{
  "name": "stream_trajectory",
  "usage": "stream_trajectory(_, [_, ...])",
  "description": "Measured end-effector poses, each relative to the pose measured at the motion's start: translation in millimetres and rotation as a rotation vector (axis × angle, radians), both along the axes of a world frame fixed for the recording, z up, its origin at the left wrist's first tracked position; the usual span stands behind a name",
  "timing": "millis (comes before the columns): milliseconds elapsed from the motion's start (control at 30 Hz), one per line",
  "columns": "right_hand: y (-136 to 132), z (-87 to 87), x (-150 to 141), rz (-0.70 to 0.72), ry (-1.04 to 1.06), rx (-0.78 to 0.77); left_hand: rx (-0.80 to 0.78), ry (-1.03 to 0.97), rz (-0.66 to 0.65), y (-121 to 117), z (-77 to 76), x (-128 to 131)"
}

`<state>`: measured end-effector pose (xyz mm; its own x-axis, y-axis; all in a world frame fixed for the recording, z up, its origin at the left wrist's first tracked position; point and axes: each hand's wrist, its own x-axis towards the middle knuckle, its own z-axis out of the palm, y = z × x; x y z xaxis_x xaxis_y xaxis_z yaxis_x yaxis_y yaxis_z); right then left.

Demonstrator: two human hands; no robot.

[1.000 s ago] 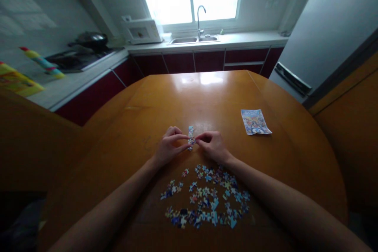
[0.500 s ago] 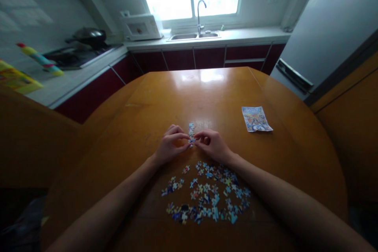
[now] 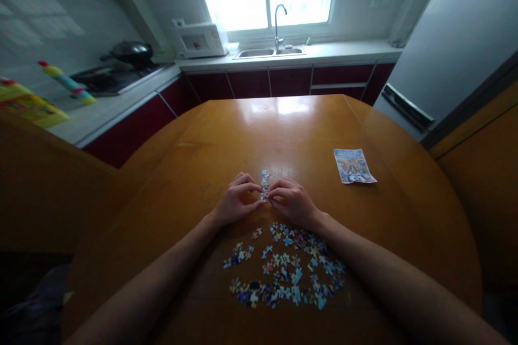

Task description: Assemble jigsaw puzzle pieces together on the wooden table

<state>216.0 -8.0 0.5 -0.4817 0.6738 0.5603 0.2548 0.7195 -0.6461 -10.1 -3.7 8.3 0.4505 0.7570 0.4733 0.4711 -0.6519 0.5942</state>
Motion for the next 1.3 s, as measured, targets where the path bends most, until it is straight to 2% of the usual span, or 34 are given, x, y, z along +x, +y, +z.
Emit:
stream_trajectory(133, [1.1, -3.9, -2.0, -0.008, -0.078, 0.018, 0.002, -0.087, 0.093, 2.0, -2.2, -2.6])
stream_trajectory(400, [-2.3, -3.6, -12.3, 0.043, -0.234, 0.044, -0.106, 0.043, 0.061, 5.4, -9.0, -3.7])
stream_trajectory(633, [-2.1, -5.1, -11.2, 0.048, -0.259, 0.067, -0.094, 0.085, 0.030, 6.4, -11.7, -4.0])
stream_trajectory(900, [-6.3, 2.6, -9.1, 0.057, -0.282, 0.033, -0.065, 0.078, 0.016, 6.3, -10.9, -3.3])
stream_trajectory(1100, [-6.0, -0.7, -8.9, 0.052, -0.257, 0.005, -0.080, 0.156, -0.033, 6.2, -9.2, -1.8])
stream_trajectory(1200, [-4.1, -2.3, -8.1, -0.008, -0.210, 0.007, -0.088, 0.149, -0.027, 5.9, -8.7, -1.1])
stream_trajectory(1300, [-1.2, -3.7, -6.6, -0.117, -0.154, 0.006, -0.090, 0.044, -0.004, 5.6, -8.1, -1.6])
